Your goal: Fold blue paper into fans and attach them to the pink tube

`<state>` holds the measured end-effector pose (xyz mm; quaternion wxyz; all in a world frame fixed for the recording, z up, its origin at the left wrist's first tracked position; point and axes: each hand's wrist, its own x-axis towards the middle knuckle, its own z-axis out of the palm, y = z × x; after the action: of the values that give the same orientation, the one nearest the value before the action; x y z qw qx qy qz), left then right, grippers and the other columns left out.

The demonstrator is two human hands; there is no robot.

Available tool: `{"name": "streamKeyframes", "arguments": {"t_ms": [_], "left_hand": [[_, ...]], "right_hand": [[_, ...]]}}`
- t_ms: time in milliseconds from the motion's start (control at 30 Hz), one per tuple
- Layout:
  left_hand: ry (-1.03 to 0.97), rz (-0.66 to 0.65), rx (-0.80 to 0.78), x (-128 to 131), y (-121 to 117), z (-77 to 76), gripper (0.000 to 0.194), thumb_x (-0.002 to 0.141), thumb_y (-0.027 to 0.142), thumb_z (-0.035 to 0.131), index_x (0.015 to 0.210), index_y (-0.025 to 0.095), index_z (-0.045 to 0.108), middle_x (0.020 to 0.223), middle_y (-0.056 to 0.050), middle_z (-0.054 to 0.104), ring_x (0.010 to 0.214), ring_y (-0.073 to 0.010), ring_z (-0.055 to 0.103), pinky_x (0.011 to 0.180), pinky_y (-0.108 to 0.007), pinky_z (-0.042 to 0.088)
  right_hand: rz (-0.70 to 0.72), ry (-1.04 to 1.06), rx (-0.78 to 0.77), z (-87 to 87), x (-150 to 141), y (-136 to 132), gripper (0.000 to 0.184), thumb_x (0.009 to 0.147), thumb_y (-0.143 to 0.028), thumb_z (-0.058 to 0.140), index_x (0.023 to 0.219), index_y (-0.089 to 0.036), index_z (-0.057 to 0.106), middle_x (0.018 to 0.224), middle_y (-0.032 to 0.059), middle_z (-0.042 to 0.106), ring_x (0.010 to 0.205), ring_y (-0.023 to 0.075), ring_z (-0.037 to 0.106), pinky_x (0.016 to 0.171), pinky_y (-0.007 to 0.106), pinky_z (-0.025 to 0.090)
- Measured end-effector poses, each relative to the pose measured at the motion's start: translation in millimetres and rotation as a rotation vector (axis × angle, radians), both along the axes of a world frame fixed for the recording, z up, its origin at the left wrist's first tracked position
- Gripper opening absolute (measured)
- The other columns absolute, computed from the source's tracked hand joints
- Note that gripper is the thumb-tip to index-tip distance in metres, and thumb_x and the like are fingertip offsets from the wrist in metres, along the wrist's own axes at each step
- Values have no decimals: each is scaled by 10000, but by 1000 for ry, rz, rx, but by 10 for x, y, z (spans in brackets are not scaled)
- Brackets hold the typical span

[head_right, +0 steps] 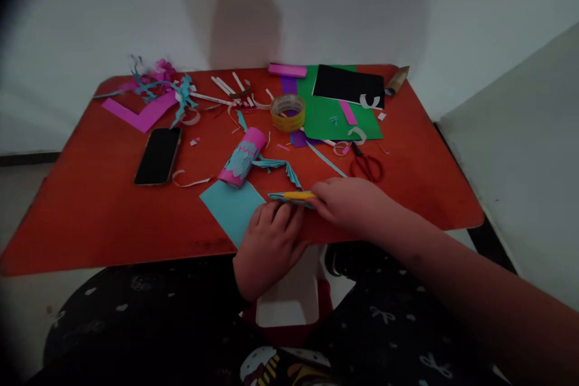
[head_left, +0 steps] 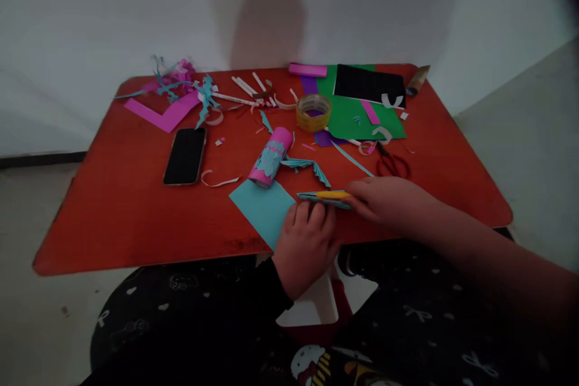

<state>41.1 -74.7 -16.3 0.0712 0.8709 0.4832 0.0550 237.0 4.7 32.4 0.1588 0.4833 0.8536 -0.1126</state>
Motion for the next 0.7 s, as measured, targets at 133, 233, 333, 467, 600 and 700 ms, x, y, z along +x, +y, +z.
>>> {"name": "streamKeyframes", "arguments": {"t_ms": [133,233,333,467,600,700], "left_hand": [[-15,-5,-2,-2,3,-13,691,960,520,559,1517,127,444,1333,-143,557,1229,-341,465,1111,-500,383],[-27,-12,-10,-7,9,-22,687,967,516,548,1520,122,439,1346,-143,553,1229,-336,462,1111,-498,381],[-39,-18,-11,-13,12,-29,686,969,516,544,1518,117,440,1349,-139,551,1222,-332,459,1109,-492,383],[-47,-9,-11,-17,5,-44,692,967,510,547,1524,115,433,1341,-134,549,1218,-330,457,1116,-490,379],[-63,-9,-6,-17,-1,-58,686,967,524,541,1514,121,447,1353,-135,537,1242,-333,445,1122,-494,371],[-72,-9,1,-16,1,-58,671,964,523,548,1497,123,467,1306,-129,554,1219,-329,454,1108,-489,381]], "right_hand": [[-39,59,-46,-15,26,5,360,1035,-393,399,928,-191,677,862,84,732,766,212,659,601,296,284],[-76,123,-63,-51,49,-10,374,1038,-390,379,926,-193,677,853,79,732,777,210,662,630,290,327],[-76,153,-70,-72,47,-15,361,1032,-379,382,937,-192,676,866,80,733,775,209,659,637,288,335],[-60,137,-69,-65,9,-7,358,1029,-385,392,904,-193,667,843,76,723,748,202,643,624,285,316],[-62,95,-30,-33,-23,-12,355,1032,-391,393,927,-193,669,818,69,707,731,195,629,615,286,296],[-59,57,-23,-17,-30,-16,366,1034,-397,389,919,-193,671,801,70,698,721,196,626,601,286,281]]}}
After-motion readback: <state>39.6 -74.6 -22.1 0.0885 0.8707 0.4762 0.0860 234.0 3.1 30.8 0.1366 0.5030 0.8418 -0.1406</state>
